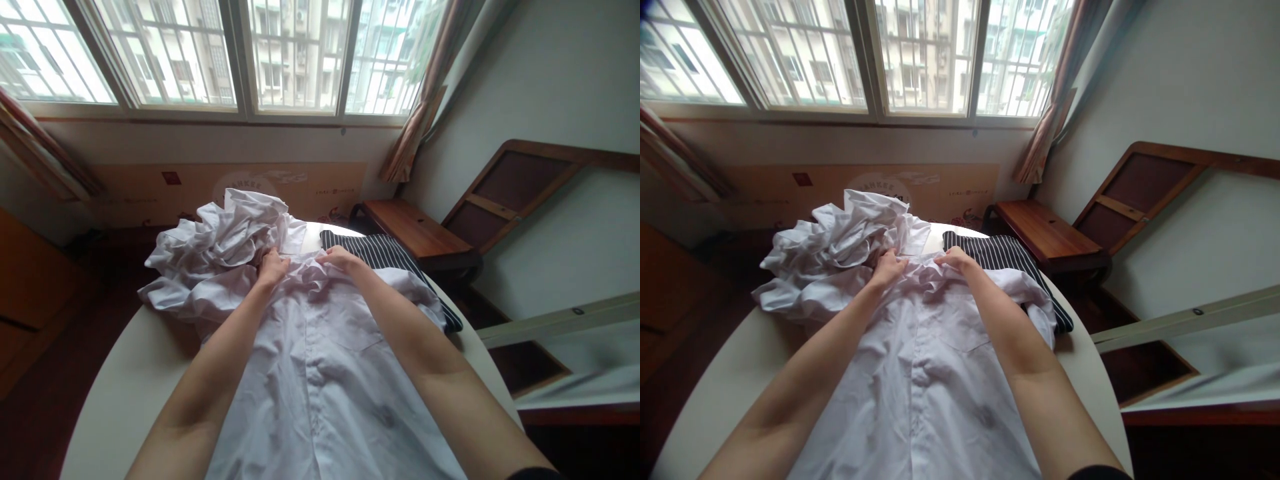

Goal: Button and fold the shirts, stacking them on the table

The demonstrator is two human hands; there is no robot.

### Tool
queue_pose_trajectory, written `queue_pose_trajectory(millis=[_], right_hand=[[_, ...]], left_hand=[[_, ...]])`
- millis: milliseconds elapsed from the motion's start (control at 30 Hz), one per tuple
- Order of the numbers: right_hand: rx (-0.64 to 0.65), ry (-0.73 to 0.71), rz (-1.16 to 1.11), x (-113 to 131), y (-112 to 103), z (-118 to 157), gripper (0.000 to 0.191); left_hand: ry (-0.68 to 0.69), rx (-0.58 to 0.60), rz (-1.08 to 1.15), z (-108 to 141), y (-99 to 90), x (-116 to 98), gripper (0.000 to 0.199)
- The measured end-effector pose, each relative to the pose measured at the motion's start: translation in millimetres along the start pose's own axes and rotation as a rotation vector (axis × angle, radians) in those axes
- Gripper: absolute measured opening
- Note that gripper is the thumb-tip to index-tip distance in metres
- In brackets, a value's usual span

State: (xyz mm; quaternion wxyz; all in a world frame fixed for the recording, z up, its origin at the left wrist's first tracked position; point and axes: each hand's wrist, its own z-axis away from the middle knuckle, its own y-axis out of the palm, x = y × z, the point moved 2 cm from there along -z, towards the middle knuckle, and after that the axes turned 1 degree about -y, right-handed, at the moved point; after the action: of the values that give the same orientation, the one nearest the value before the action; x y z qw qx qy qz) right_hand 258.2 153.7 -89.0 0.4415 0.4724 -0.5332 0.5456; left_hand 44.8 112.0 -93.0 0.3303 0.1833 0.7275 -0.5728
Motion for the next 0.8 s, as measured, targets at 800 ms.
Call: queue_pose_trajectory(millis=[800], right_hand=[[-0.283, -0.049, 1.276, 36.7, -45.6, -6.5, 0.06]], left_hand=[[0.519, -0.071, -0.743, -16.6, -28.1, -47.6, 0.062]])
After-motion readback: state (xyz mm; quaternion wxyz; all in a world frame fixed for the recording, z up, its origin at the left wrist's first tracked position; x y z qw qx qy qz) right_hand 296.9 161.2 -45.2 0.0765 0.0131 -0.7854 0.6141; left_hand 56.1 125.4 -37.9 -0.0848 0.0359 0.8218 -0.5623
